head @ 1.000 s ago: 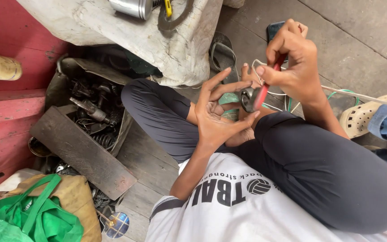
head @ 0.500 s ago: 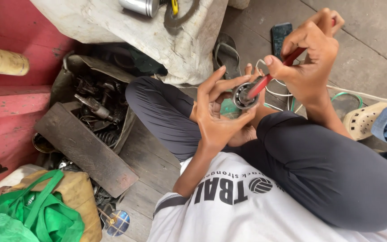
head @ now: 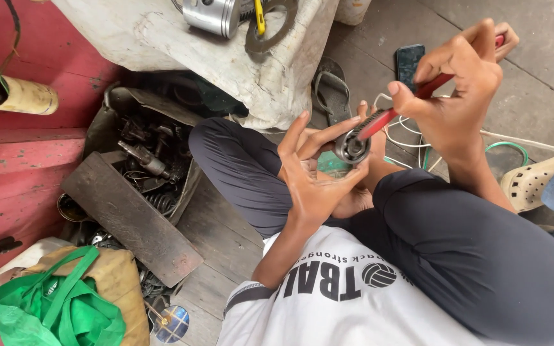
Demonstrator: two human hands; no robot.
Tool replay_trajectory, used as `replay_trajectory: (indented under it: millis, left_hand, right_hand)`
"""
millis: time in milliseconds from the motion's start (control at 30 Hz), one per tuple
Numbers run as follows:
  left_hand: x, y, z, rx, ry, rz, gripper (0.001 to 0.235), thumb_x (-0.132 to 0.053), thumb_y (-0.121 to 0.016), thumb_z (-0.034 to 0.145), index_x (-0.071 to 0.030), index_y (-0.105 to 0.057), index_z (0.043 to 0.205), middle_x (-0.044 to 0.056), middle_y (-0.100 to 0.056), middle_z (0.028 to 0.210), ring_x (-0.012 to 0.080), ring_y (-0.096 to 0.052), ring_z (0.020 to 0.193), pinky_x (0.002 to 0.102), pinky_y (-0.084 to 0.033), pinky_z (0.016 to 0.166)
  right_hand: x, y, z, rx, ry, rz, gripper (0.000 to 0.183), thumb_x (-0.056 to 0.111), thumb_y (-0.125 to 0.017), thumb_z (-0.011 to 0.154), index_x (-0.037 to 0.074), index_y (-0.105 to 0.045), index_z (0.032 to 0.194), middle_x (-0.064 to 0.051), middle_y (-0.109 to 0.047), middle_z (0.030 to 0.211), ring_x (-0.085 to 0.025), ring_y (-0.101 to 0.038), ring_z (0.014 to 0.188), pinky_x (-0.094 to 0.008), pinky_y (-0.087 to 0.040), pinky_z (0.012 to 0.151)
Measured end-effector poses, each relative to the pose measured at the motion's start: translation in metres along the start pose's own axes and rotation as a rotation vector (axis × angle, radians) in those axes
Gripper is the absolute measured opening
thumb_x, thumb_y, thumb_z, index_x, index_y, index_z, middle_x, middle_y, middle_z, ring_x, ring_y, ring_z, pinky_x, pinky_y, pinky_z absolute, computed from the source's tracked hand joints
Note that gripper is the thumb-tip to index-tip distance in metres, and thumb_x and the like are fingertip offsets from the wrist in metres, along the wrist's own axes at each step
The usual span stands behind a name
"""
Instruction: Cleaning a metal ball bearing using a small brush and a pick tool to remove dirt and grease in a workshop.
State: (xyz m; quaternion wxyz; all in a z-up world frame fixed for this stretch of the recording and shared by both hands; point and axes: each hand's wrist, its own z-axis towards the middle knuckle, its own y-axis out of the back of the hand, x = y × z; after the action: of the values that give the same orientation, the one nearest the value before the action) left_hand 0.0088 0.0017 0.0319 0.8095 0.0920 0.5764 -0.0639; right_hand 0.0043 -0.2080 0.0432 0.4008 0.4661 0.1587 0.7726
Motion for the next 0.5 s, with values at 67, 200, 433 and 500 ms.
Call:
replay_trajectory:
  millis: [67,200,433,500]
  left_hand:
    - [0.0,-0.003,0.001,-0.008,-0.024,0.002,0.098,0.002,-0.09,0.074,-0.004,-0.028,0.151,0.007,-0.074,0.123,0.015,-0.071,0.097,0.024,-0.062,0.084]
    - [-0.005,-0.003,-0.001,-0.06,0.019,0.06,0.094,-0.006,-0.094,0.07,0.002,-0.037,0.145,0.003,-0.075,0.118,0.0114,-0.063,0.087,0.023,-0.054,0.084]
    - [0.003,0.001,-0.006,-0.007,0.037,-0.077,0.102,0.002,-0.089,0.077,-0.011,-0.021,0.152,0.008,-0.072,0.127,0.0174,-0.067,0.104,0.029,-0.055,0.098]
    - [-0.007,0.0,-0.007,0.004,0.054,-0.105,0.101,0.002,-0.088,0.074,-0.007,-0.022,0.15,0.012,-0.072,0.126,0.0204,-0.069,0.106,0.031,-0.058,0.097]
  right_hand:
    - [0.006,-0.002,0.002,-0.022,-0.013,0.003,0.032,0.001,-0.09,0.083,0.002,-0.058,0.08,-0.009,-0.059,0.083,-0.033,-0.042,0.103,-0.046,-0.025,0.112]
    - [0.011,-0.001,0.006,0.107,0.114,0.055,0.031,0.008,-0.095,0.075,0.005,-0.064,0.074,-0.008,-0.053,0.08,-0.028,-0.04,0.09,-0.044,-0.03,0.094]
    - [-0.005,0.001,0.002,-0.041,0.067,-0.026,0.036,0.007,-0.092,0.093,0.002,-0.059,0.078,-0.009,-0.06,0.082,-0.035,-0.042,0.103,-0.044,-0.036,0.1]
    - [0.004,-0.004,0.004,-0.023,0.095,-0.023,0.035,0.01,-0.092,0.089,0.004,-0.059,0.077,-0.007,-0.057,0.077,-0.033,-0.043,0.1,-0.044,-0.037,0.096]
